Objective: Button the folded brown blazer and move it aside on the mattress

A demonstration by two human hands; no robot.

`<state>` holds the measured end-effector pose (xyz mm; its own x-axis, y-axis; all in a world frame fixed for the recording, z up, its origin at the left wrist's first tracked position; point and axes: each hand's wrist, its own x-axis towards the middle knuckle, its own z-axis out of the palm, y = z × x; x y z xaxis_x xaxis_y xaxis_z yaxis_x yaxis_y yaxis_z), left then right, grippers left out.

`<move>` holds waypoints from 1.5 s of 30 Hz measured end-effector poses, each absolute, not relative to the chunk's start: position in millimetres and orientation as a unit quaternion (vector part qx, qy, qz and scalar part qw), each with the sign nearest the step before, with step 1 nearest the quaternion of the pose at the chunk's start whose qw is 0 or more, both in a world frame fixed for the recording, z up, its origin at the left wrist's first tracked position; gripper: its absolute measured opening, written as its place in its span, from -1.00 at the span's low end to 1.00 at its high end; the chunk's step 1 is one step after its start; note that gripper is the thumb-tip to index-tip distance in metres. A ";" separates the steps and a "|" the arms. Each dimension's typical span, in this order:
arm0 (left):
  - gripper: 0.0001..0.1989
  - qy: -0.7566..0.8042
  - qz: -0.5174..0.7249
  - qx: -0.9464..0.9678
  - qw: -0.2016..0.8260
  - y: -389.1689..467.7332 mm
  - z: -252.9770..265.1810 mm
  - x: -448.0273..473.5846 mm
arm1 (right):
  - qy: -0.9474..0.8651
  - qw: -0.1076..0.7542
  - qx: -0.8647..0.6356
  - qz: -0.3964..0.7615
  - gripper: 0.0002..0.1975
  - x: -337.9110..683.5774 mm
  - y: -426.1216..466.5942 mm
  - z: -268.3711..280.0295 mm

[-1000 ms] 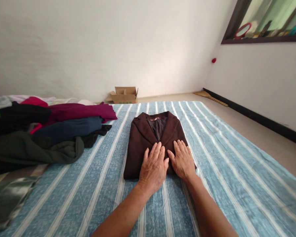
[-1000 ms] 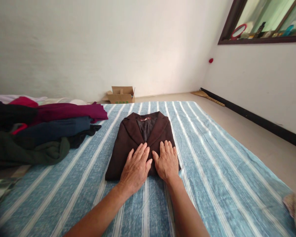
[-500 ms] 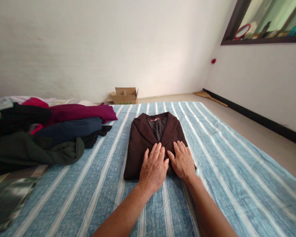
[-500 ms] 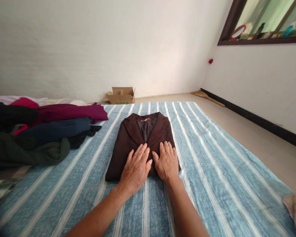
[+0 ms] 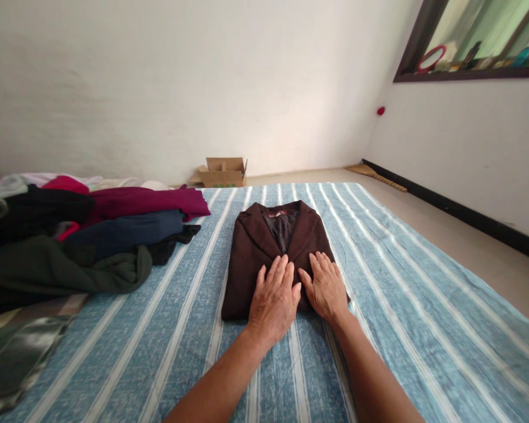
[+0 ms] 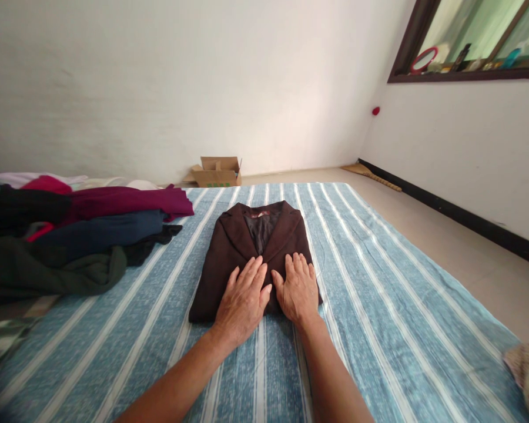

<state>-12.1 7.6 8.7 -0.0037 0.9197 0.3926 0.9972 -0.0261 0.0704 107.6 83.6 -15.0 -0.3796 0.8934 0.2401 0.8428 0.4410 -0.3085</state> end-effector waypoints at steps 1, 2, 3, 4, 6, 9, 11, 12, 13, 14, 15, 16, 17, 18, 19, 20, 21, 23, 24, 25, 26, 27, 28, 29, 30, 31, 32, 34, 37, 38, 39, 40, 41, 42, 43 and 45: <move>-0.58 -0.688 -0.168 -0.697 0.115 7.6 8.7 -12.0 | -0.828 0.187 -0.524 0.067 -0.41 107.7 83.7 -15.0; -0.58 -0.688 -0.168 -0.697 0.114 7.6 8.7 -12.0 | -0.829 0.187 -0.523 0.067 -0.41 107.8 83.7 -15.0; -0.57 -0.687 -0.168 -0.698 0.113 7.6 8.8 -11.9 | -0.829 0.188 -0.523 0.066 -0.41 108.0 83.7 -14.9; -0.57 -0.687 -0.168 -0.698 0.112 7.5 8.9 -11.9 | -0.830 0.189 -0.521 0.065 -0.41 108.2 83.7 -14.9; -0.57 -0.686 -0.172 -0.698 0.111 7.5 9.2 -12.0 | -0.830 0.191 -0.520 0.063 -0.41 108.4 83.8 -15.0; -0.58 -0.686 -0.179 -0.697 0.109 7.1 9.7 -12.2 | -0.830 0.195 -0.519 0.061 -0.42 108.5 84.0 -15.3; -0.58 -0.686 -0.179 -0.697 0.109 6.8 9.8 -12.2 | -0.830 0.196 -0.519 0.062 -0.42 108.4 84.1 -15.3; -0.58 -0.686 -0.179 -0.697 0.109 6.7 9.8 -12.2 | -0.829 0.196 -0.519 0.063 -0.42 108.4 84.1 -15.2; -0.58 -0.686 -0.179 -0.697 0.110 6.5 9.8 -12.2 | -0.829 0.197 -0.519 0.064 -0.42 108.4 84.1 -15.1; -0.58 -0.685 -0.179 -0.697 0.110 6.5 9.7 -12.2 | -0.829 0.198 -0.519 0.064 -0.42 108.4 84.1 -14.9; -0.58 -0.684 -0.180 -0.698 0.111 6.4 9.6 -12.2 | -0.830 0.199 -0.518 0.065 -0.42 108.5 84.1 -14.8; -0.58 -0.684 -0.181 -0.698 0.112 6.5 9.5 -12.3 | -0.830 0.200 -0.517 0.064 -0.42 108.6 84.1 -14.7; -0.58 -0.684 -0.181 -0.698 0.112 6.6 9.4 -12.3 | -0.830 0.201 -0.516 0.064 -0.42 108.7 84.0 -14.6; -0.58 -0.684 -0.179 -0.699 0.112 6.7 9.3 -12.4 | -0.830 0.202 -0.516 0.063 -0.42 108.8 84.0 -14.6; -0.58 -0.684 -0.178 -0.699 0.112 6.9 9.3 -12.5 | -0.830 0.203 -0.515 0.062 -0.42 108.8 84.0 -14.7; -0.58 -0.684 -0.176 -0.699 0.112 7.1 9.3 -12.7 | -0.830 0.204 -0.516 0.061 -0.43 108.9 84.0 -14.8; -0.58 -0.684 -0.174 -0.700 0.111 7.2 9.4 -12.8 | -0.830 0.205 -0.516 0.060 -0.43 109.0 84.0 -14.9; -0.57 -0.683 -0.173 -0.701 0.110 7.2 9.7 -13.1 | -0.830 0.205 -0.516 0.058 -0.43 109.1 84.0 -15.1; -0.56 -0.683 -0.173 -0.701 0.110 7.1 9.9 -13.3 | -0.830 0.205 -0.516 0.057 -0.43 109.1 84.0 -15.2; -0.56 -0.683 -0.173 -0.702 0.109 6.9 10.1 -13.4 | -0.830 0.204 -0.516 0.058 -0.43 109.1 83.9 -15.2; -0.55 -0.682 -0.173 -0.702 0.109 6.6 10.3 -13.4 | -0.830 0.204 -0.516 0.058 -0.43 109.2 83.9 -15.2; -0.55 -0.682 -0.173 -0.702 0.108 6.3 10.5 -13.3 | -0.830 0.203 -0.516 0.058 -0.43 109.2 83.9 -15.1; -0.54 -0.683 -0.173 -0.702 0.108 6.1 10.6 -13.2 | -0.830 0.203 -0.517 0.059 -0.43 109.2 83.9 -15.1; -0.54 -0.683 -0.174 -0.701 0.107 5.9 10.7 -13.0 | -0.830 0.203 -0.517 0.059 -0.43 109.2 83.9 -15.1; -0.54 -0.683 -0.176 -0.701 0.107 5.8 10.7 -12.7 | -0.830 0.204 -0.516 0.060 -0.43 109.1 83.9 -15.2; -0.54 -0.683 -0.179 -0.700 0.107 5.7 10.7 -12.4 | -0.830 0.205 -0.516 0.060 -0.43 109.1 84.0 -15.2; -0.54 -0.682 -0.183 -0.699 0.108 5.7 10.6 -12.3 | -0.829 0.206 -0.516 0.060 -0.43 109.1 84.0 -15.3; -0.54 -0.680 -0.189 -0.700 0.110 5.7 10.4 -12.1 | -0.829 0.207 -0.516 0.058 -0.43 109.2 84.1 -15.5; -0.54 -0.679 -0.191 -0.701 0.111 5.4 10.2 -12.5 | -0.831 0.206 -0.514 0.056 -0.43 109.5 84.2 -15.2; -0.53 -0.679 -0.189 -0.701 0.110 5.2 10.1 -12.7 | -0.831 0.205 -0.513 0.056 -0.43 109.6 84.2 -15.0; -0.53 -0.679 -0.187 -0.701 0.109 5.1 10.0 -12.8 | -0.832 0.204 -0.513 0.057 -0.43 109.7 84.2 -14.7; -0.52 -0.679 -0.186 -0.702 0.108 5.0 9.8 -12.8 | -0.832 0.203 -0.513 0.057 -0.43 109.8 84.2 -14.6; -0.52 -0.679 -0.187 -0.702 0.107 4.9 9.6 -12.9 | -0.833 0.202 -0.512 0.058 -0.43 109.9 84.3 -14.5; -0.51 -0.677 -0.189 -0.703 0.106 4.9 9.4 -12.9 | -0.833 0.202 -0.512 0.058 -0.43 110.0 84.4 -14.6; -0.51 -0.676 -0.194 -0.703 0.105 5.0 9.2 -12.9 | -0.833 0.202 -0.512 0.057 -0.43 110.0 84.5 -14.9; -0.52 -0.674 -0.208 -0.702 0.099 5.2 8.8 -13.3 | -0.831 0.206 -0.513 0.056 -0.43 110.1 84.7 -16.0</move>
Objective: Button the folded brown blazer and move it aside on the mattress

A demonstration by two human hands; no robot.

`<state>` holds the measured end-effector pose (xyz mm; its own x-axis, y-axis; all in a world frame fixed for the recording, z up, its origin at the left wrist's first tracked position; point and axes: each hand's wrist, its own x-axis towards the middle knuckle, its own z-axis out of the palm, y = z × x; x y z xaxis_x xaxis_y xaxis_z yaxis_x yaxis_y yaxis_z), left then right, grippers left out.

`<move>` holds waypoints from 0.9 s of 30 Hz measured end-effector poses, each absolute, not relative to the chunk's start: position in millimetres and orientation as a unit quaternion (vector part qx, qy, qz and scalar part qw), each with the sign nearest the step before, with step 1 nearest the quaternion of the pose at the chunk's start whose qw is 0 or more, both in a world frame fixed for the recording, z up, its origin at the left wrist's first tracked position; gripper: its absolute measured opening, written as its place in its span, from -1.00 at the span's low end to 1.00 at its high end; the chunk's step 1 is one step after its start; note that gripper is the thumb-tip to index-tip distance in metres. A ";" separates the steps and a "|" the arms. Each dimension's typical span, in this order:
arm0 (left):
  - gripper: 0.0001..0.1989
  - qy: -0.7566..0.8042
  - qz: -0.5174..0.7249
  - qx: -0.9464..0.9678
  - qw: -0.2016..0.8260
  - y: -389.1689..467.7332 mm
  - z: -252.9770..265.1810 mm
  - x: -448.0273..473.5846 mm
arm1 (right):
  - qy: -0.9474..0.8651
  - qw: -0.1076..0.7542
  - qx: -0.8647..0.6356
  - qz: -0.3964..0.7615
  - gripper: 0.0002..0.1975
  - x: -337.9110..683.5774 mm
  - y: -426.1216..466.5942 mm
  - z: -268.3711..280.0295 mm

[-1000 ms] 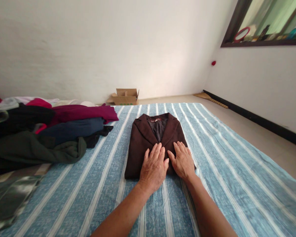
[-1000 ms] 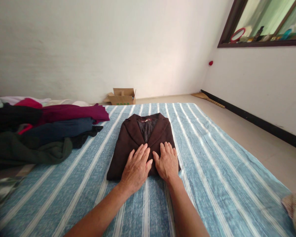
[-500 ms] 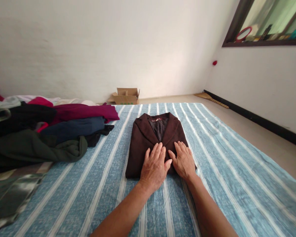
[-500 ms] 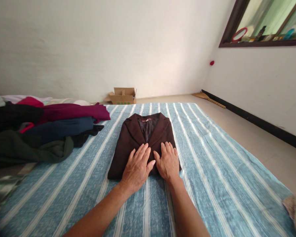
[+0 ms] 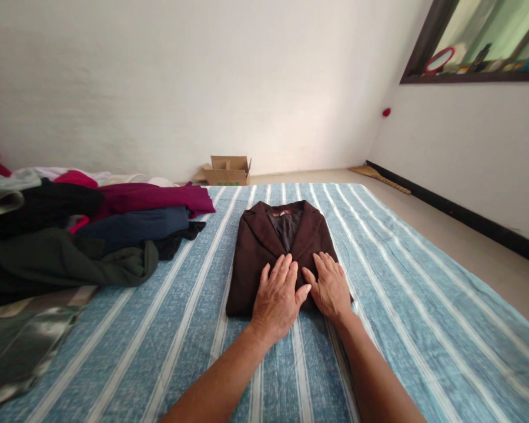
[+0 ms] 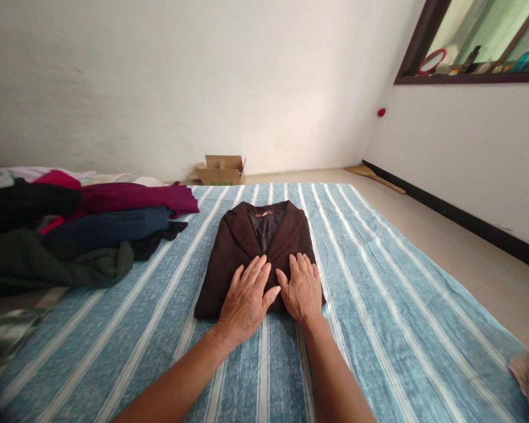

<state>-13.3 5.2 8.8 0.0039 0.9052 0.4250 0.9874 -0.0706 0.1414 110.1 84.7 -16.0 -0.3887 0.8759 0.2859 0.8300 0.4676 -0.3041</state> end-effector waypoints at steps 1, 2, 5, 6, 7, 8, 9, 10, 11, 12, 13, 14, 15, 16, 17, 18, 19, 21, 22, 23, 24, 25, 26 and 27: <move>-0.54 -0.675 -0.216 -0.699 0.095 5.3 8.6 -13.5 | -0.831 0.209 -0.513 0.054 -0.43 110.2 84.9 -16.7; -0.55 -0.675 -0.224 -0.697 0.090 5.5 8.5 -13.9 | -0.831 0.212 -0.512 0.053 -0.43 110.4 85.0 -17.5; -0.61 -0.678 -0.255 -0.686 0.069 6.8 8.4 -15.4 | -0.833 0.228 -0.502 0.052 -0.44 111.6 85.5 -20.0; -0.63 -0.679 -0.271 -0.680 0.059 7.4 8.4 -16.1 | -0.833 0.237 -0.497 0.053 -0.44 112.2 85.8 -21.0; -0.64 -0.680 -0.290 -0.672 0.047 8.1 8.4 -16.8 | -0.833 0.249 -0.491 0.056 -0.44 112.9 86.2 -22.0; -0.65 -0.681 -0.312 -0.662 0.033 8.8 8.5 -17.5 | -0.832 0.264 -0.485 0.059 -0.45 113.5 86.8 -23.1; -0.65 -0.681 -0.334 -0.651 0.018 9.5 8.8 -18.3 | -0.830 0.280 -0.478 0.062 -0.46 114.2 87.5 -24.2; -0.65 -0.680 -0.354 -0.641 0.001 9.9 9.2 -19.1 | -0.828 0.298 -0.470 0.067 -0.47 114.7 88.2 -25.1; -0.64 -0.679 -0.372 -0.633 -0.015 10.2 10.0 -19.8 | -0.825 0.316 -0.463 0.074 -0.48 115.2 88.9 -25.9; -0.63 -0.676 -0.386 -0.627 -0.030 10.2 11.0 -20.4 | -0.820 0.336 -0.456 0.084 -0.49 115.5 89.4 -26.1; -0.62 -0.675 -0.397 -0.621 -0.045 9.9 12.4 -20.9 | -0.812 0.358 -0.451 0.096 -0.52 115.7 89.4 -25.7; -0.62 -0.674 -0.404 -0.615 -0.059 9.5 14.0 -21.3 | -0.801 0.383 -0.446 0.111 -0.54 115.7 89.0 -24.5; -0.61 -0.675 -0.409 -0.610 -0.071 9.0 15.6 -21.5 | -0.788 0.411 -0.440 0.128 -0.58 115.5 87.8 -22.4; -0.61 -0.676 -0.412 -0.605 -0.082 8.6 17.1 -21.5 | -0.774 0.439 -0.431 0.148 -0.61 115.1 85.7 -19.4; -0.61 -0.677 -0.415 -0.601 -0.091 8.3 18.3 -21.4 | -0.760 0.467 -0.418 0.170 -0.65 114.5 83.0 -15.7; -0.61 -0.678 -0.417 -0.598 -0.095 8.1 18.9 -21.3 | -0.749 0.490 -0.401 0.195 -0.68 113.6 79.5 -11.4; -0.61 -0.677 -0.419 -0.597 -0.096 8.3 18.8 -21.2 | -0.739 0.506 -0.384 0.224 -0.71 112.5 75.6 -6.8; -0.63 -0.675 -0.423 -0.599 -0.086 9.1 16.7 -21.0 | -0.724 0.513 -0.353 0.297 -0.75 109.6 67.4 2.1; -0.63 -0.673 -0.425 -0.600 -0.079 9.7 14.9 -21.1 | -0.715 0.508 -0.341 0.340 -0.77 108.0 63.7 6.0; -0.64 -0.671 -0.427 -0.601 -0.073 10.4 12.9 -21.2 | -0.703 0.501 -0.330 0.384 -0.77 106.4 60.6 9.3; -0.65 -0.669 -0.430 -0.602 -0.068 10.9 10.9 -21.3 | -0.687 0.494 -0.320 0.426 -0.78 104.9 58.1 12.0; -0.66 -0.667 -0.433 -0.602 -0.064 11.2 9.1 -21.5 | -0.669 0.490 -0.312 0.464 -0.78 103.7 56.4 14.2; -0.67 -0.665 -0.436 -0.603 -0.061 11.3 7.6 -21.7 | -0.649 0.488 -0.308 0.496 -0.79 102.8 55.3 15.9; -0.67 -0.663 -0.438 -0.604 -0.057 11.2 6.4 -21.7 | -0.629 0.486 -0.307 0.523 -0.80 102.1 54.8 17.1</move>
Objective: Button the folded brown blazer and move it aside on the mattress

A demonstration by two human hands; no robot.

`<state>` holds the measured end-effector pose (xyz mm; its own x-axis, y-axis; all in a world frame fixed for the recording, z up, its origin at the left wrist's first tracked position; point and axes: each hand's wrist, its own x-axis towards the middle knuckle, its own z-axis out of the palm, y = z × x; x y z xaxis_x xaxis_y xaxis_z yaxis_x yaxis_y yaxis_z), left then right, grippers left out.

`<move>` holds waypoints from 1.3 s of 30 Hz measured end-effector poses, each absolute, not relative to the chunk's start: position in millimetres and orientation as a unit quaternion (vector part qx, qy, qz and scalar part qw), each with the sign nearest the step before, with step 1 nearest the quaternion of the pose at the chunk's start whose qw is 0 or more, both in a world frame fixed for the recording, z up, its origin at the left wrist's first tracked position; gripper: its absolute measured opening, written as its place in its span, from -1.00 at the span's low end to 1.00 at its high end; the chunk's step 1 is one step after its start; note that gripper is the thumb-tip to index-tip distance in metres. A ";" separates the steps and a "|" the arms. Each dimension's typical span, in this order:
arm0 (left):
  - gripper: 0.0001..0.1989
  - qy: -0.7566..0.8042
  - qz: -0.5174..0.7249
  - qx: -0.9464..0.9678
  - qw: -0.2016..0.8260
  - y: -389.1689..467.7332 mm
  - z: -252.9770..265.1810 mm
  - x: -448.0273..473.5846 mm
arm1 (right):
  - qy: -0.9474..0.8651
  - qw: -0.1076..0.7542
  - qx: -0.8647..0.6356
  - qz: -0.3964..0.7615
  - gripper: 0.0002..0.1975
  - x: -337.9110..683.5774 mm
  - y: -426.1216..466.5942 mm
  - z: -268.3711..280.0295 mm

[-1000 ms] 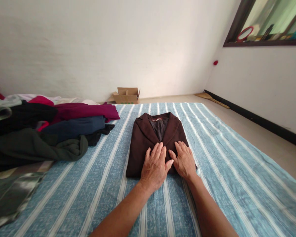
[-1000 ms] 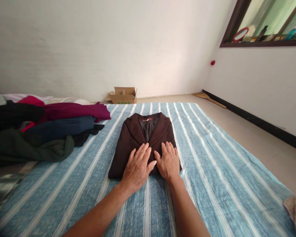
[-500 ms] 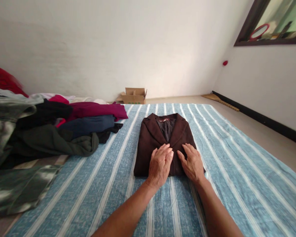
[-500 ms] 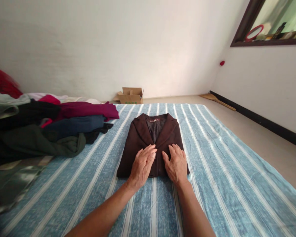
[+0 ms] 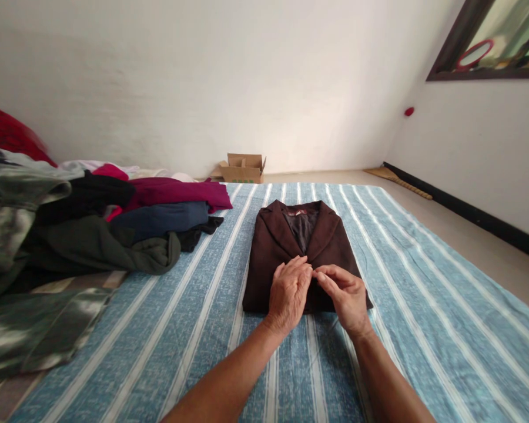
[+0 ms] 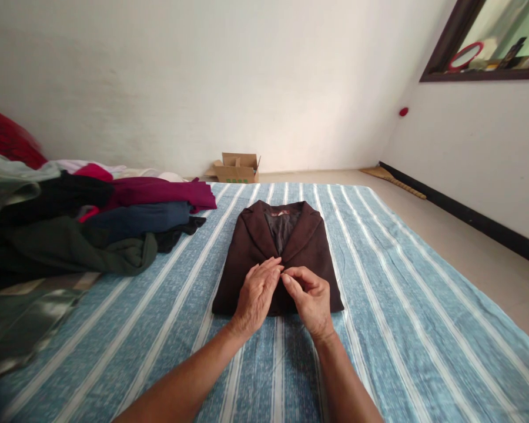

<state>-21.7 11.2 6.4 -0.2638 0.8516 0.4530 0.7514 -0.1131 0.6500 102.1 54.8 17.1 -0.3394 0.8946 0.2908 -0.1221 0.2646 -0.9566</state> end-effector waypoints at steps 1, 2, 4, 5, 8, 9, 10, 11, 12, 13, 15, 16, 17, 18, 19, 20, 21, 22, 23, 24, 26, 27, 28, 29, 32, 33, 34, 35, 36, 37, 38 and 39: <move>-0.67 0.661 0.439 0.606 0.052 10.9 5.6 -21.7 | -0.613 0.481 -0.307 0.546 -0.81 101.8 54.7 18.0; -0.67 0.658 0.438 0.611 0.045 10.4 5.0 -21.6 | -0.601 0.473 -0.307 0.566 -0.82 101.8 54.9 18.4; -0.68 0.653 0.436 0.619 0.025 9.3 4.3 -20.7 | -0.589 0.454 -0.299 0.598 -0.85 102.4 56.3 17.8; -0.69 0.650 0.434 0.624 0.013 8.8 3.9 -20.1 | -0.587 0.445 -0.293 0.609 -0.86 102.8 57.3 16.8; -0.72 0.645 0.431 0.630 -0.021 7.9 2.3 -18.0 | -0.579 0.437 -0.279 0.629 -0.87 104.3 61.1 11.8; -0.73 0.643 0.432 0.632 -0.032 7.7 1.6 -17.3 | -0.575 0.439 -0.275 0.633 -0.87 104.7 62.3 10.0; -0.74 0.640 0.432 0.634 -0.043 7.6 0.9 -16.6 | -0.571 0.441 -0.271 0.637 -0.87 105.1 63.4 8.5; -0.74 0.636 0.433 0.636 -0.054 7.4 0.3 -16.1 | -0.568 0.443 -0.268 0.639 -0.88 105.5 64.2 7.3; -0.75 0.633 0.433 0.638 -0.066 7.3 -0.2 -15.5 | -0.566 0.445 -0.266 0.641 -0.89 105.8 64.7 6.5; -0.75 0.629 0.433 0.641 -0.077 7.0 -0.6 -15.1 | -0.565 0.446 -0.265 0.642 -0.89 106.2 65.0 6.1; -0.76 0.624 0.433 0.643 -0.099 6.5 -0.7 -14.2 | -0.564 0.445 -0.263 0.644 -0.89 106.9 65.0 5.9; -0.76 0.621 0.432 0.644 -0.109 6.2 -0.5 -13.8 | -0.564 0.444 -0.263 0.644 -0.89 107.2 64.9 6.0; -0.77 0.620 0.431 0.645 -0.117 5.8 0.0 -13.3 | -0.565 0.443 -0.262 0.644 -0.89 107.4 64.7 6.0; -0.77 0.619 0.429 0.646 -0.123 5.4 0.6 -12.8 | -0.566 0.442 -0.263 0.644 -0.89 107.6 64.6 5.8; -0.78 0.618 0.428 0.647 -0.129 5.0 1.2 -12.3 | -0.567 0.441 -0.264 0.644 -0.89 107.7 64.6 5.5; -0.78 0.617 0.426 0.648 -0.134 4.6 1.9 -11.8 | -0.566 0.441 -0.265 0.644 -0.89 107.9 64.6 5.0; -0.79 0.616 0.424 0.649 -0.138 4.2 2.6 -11.3 | -0.565 0.440 -0.267 0.645 -0.89 108.1 64.7 4.3; -0.79 0.615 0.422 0.651 -0.142 4.0 3.0 -10.8 | -0.562 0.440 -0.270 0.646 -0.89 108.4 64.8 3.5; -0.80 0.613 0.420 0.653 -0.147 3.8 3.3 -10.4 | -0.560 0.439 -0.272 0.648 -0.90 108.7 64.9 2.8; -0.81 0.610 0.418 0.656 -0.151 3.7 3.4 -10.1 | -0.558 0.439 -0.274 0.648 -0.90 109.0 65.0 2.0; -0.82 0.605 0.416 0.659 -0.162 3.9 2.7 -9.5 | -0.557 0.441 -0.276 0.648 -0.90 109.7 65.2 0.9; -0.83 0.603 0.416 0.660 -0.167 4.1 2.1 -9.3 | -0.558 0.441 -0.275 0.647 -0.90 110.0 65.2 0.6; -0.84 0.600 0.417 0.661 -0.172 4.3 1.4 -9.1 | -0.559 0.441 -0.275 0.646 -0.90 110.3 65.2 0.5; -0.84 0.599 0.418 0.660 -0.176 4.5 0.7 -9.1 | -0.560 0.441 -0.274 0.646 -0.90 110.5 65.2 0.5; -0.86 0.593 0.419 0.662 -0.185 4.8 -1.0 -9.2 | -0.563 0.440 -0.273 0.644 -0.90 110.6 65.1 1.2; -0.86 0.592 0.419 0.662 -0.187 4.8 -1.4 -9.2 | -0.564 0.439 -0.274 0.644 -0.91 110.5 65.1 1.5; -0.86 0.591 0.420 0.662 -0.190 4.9 -1.6 -9.3 | -0.564 0.440 -0.275 0.643 -0.91 110.3 65.1 1.9; -0.86 0.589 0.421 0.662 -0.194 5.1 -1.7 -9.3 | -0.565 0.439 -0.276 0.642 -0.91 110.1 65.1 2.2; -0.86 0.587 0.422 0.661 -0.198 5.3 -1.7 -9.2 | -0.564 0.439 -0.277 0.642 -0.91 109.8 65.2 2.5; -0.85 0.586 0.424 0.661 -0.203 5.5 -1.7 -9.1 | -0.564 0.439 -0.277 0.642 -0.91 109.5 65.2 2.8; -0.85 0.583 0.425 0.661 -0.207 5.7 -1.7 -9.0 | -0.563 0.438 -0.277 0.643 -0.91 109.2 65.2 3.0; -0.85 0.581 0.425 0.661 -0.212 6.0 -1.6 -8.8 | -0.563 0.438 -0.277 0.644 -0.90 109.0 65.2 3.1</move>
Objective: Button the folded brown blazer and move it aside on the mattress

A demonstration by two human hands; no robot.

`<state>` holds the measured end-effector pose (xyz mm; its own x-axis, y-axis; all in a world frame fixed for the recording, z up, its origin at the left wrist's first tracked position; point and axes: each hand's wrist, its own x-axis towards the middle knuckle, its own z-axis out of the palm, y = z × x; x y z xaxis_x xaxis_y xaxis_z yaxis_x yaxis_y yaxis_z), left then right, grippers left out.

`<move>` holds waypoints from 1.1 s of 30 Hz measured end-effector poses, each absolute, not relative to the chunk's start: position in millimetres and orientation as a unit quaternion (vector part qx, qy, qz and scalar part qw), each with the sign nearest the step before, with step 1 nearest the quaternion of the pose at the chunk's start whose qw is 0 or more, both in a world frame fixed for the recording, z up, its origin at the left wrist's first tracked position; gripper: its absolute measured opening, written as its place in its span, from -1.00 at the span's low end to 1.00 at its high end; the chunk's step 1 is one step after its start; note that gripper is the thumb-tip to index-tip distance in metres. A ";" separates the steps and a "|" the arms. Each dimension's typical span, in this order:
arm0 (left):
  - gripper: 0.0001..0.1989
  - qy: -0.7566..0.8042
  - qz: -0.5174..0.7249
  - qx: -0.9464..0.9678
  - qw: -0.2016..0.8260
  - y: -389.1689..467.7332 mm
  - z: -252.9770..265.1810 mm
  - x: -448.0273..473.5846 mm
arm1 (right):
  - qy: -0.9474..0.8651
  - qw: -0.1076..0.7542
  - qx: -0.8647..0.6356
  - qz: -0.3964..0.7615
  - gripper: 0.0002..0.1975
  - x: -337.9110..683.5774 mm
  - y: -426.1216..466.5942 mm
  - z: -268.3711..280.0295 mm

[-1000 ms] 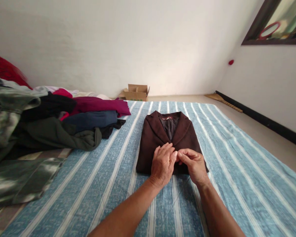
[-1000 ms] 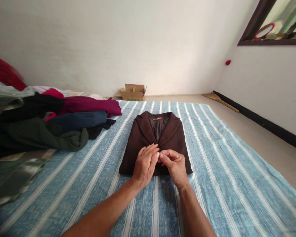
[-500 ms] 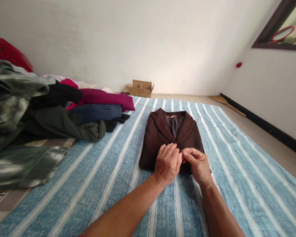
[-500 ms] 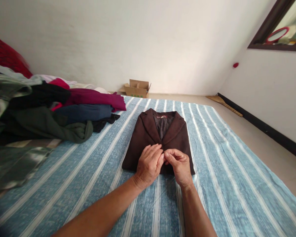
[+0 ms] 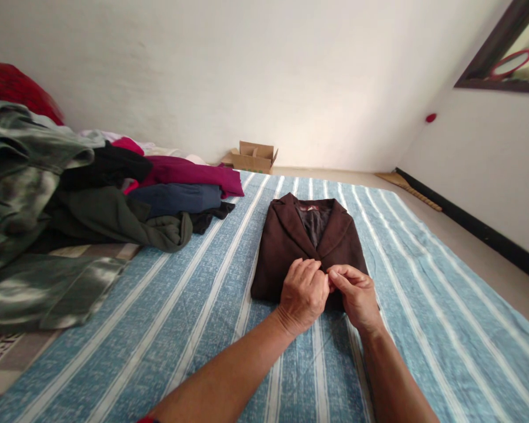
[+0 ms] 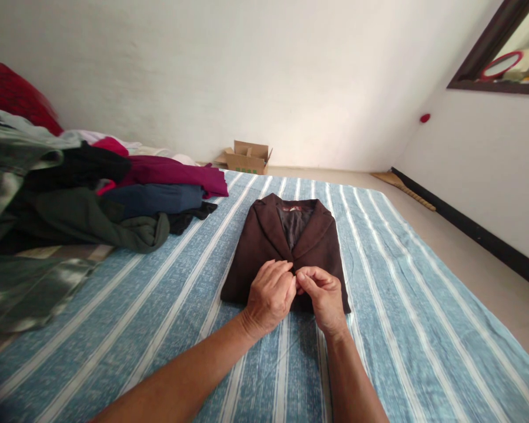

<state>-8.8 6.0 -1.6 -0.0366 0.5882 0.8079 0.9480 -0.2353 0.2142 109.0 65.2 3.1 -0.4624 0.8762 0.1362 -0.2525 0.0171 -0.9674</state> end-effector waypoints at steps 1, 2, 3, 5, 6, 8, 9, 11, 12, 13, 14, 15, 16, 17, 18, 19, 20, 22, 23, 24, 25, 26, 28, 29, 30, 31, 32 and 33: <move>-0.84 -0.578 -0.425 -0.662 0.216 6.2 -1.4 -8.7 | -0.561 0.438 -0.277 0.645 -0.90 108.8 65.2 3.0; -0.84 -0.576 -0.425 -0.663 0.219 6.3 -1.3 -8.5 | -0.560 0.438 -0.276 0.647 -0.90 108.7 65.2 2.9; -0.83 -0.574 -0.425 -0.664 0.221 6.4 -1.0 -8.5 | -0.559 0.439 -0.276 0.648 -0.90 108.6 65.2 2.7; -0.82 -0.572 -0.425 -0.666 0.222 6.4 -0.4 -8.7 | -0.557 0.440 -0.277 0.648 -0.89 108.7 65.3 2.1; -0.82 -0.571 -0.424 -0.666 0.222 6.3 0.0 -8.9 | -0.557 0.440 -0.278 0.647 -0.89 108.7 65.4 1.8; -0.81 -0.570 -0.422 -0.669 0.223 6.1 0.8 -9.6 | -0.559 0.440 -0.281 0.644 -0.87 108.7 65.8 1.4; -0.81 -0.569 -0.421 -0.670 0.224 6.0 1.2 -9.9 | -0.561 0.438 -0.282 0.643 -0.87 108.6 66.0 1.4; -0.81 -0.568 -0.420 -0.672 0.223 5.9 1.9 -10.7 | -0.563 0.436 -0.282 0.642 -0.86 108.1 66.4 1.6; -0.81 -0.568 -0.420 -0.672 0.222 5.9 2.2 -11.0 | -0.563 0.436 -0.281 0.643 -0.86 107.8 66.6 1.7; -0.81 -0.569 -0.420 -0.672 0.221 6.0 2.4 -11.3 | -0.563 0.437 -0.280 0.644 -0.86 107.6 66.9 1.8; -0.80 -0.569 -0.419 -0.673 0.219 6.0 2.6 -11.5 | -0.562 0.437 -0.280 0.644 -0.86 107.4 67.1 1.9; -0.80 -0.569 -0.420 -0.673 0.218 6.1 2.7 -11.7 | -0.561 0.438 -0.280 0.644 -0.86 107.3 67.3 2.0; -0.80 -0.568 -0.420 -0.673 0.218 6.2 2.7 -12.0 | -0.561 0.438 -0.279 0.645 -0.86 107.3 67.4 2.1; -0.79 -0.568 -0.422 -0.673 0.217 6.3 2.7 -12.2 | -0.560 0.439 -0.279 0.646 -0.86 107.3 67.4 2.4; -0.79 -0.566 -0.423 -0.674 0.217 6.4 2.5 -12.4 | -0.558 0.441 -0.277 0.646 -0.86 107.4 67.2 2.7; -0.79 -0.565 -0.423 -0.674 0.217 6.4 2.3 -12.7 | -0.558 0.444 -0.276 0.645 -0.86 107.4 66.8 3.2; -0.79 -0.564 -0.424 -0.675 0.217 6.5 2.0 -13.0 | -0.559 0.448 -0.277 0.640 -0.85 107.2 66.0 3.8; -0.79 -0.563 -0.423 -0.675 0.219 6.6 1.3 -13.8 | -0.571 0.459 -0.285 0.618 -0.81 105.8 63.8 4.9; -0.79 -0.563 -0.421 -0.676 0.220 6.6 0.9 -14.2 | -0.579 0.467 -0.295 0.600 -0.79 104.6 62.3 5.2; -0.79 -0.563 -0.418 -0.677 0.221 6.7 0.7 -14.6 | -0.587 0.476 -0.309 0.577 -0.76 103.1 60.8 5.3; -0.79 -0.564 -0.416 -0.678 0.222 6.8 0.5 -15.0 | -0.595 0.485 -0.324 0.552 -0.74 101.5 59.2 5.1; -0.80 -0.564 -0.414 -0.678 0.223 6.9 0.4 -15.3 | -0.602 0.494 -0.339 0.528 -0.73 99.7 57.8 4.7; -0.80 -0.568 -0.414 -0.676 0.222 7.2 0.6 -15.6 | -0.617 0.503 -0.357 0.489 -0.71 96.7 55.5 3.2; -0.81 -0.570 -0.416 -0.674 0.220 7.4 0.8 -15.7 | -0.625 0.503 -0.359 0.476 -0.71 95.6 54.7 2.5; -0.81 -0.572 -0.417 -0.672 0.217 7.5 1.0 -15.7 | -0.634 0.502 -0.357 0.467 -0.71 94.8 54.2 1.8; -0.81 -0.575 -0.418 -0.670 0.213 7.6 1.2 -15.8 | -0.643 0.500 -0.355 0.459 -0.72 94.4 53.9 1.2; -0.81 -0.577 -0.419 -0.669 0.209 7.7 1.3 -15.9 | -0.651 0.499 -0.353 0.450 -0.72 94.2 53.8 0.8; -0.81 -0.580 -0.420 -0.668 0.204 7.8 1.4 -16.1 | -0.659 0.499 -0.352 0.439 -0.72 94.3 53.8 0.6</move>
<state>-16.1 7.8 1.4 -0.0254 0.6021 0.7980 0.9456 -0.2445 0.2145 94.3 53.8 0.6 -0.2538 0.9023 0.3485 0.0270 0.3668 -0.9299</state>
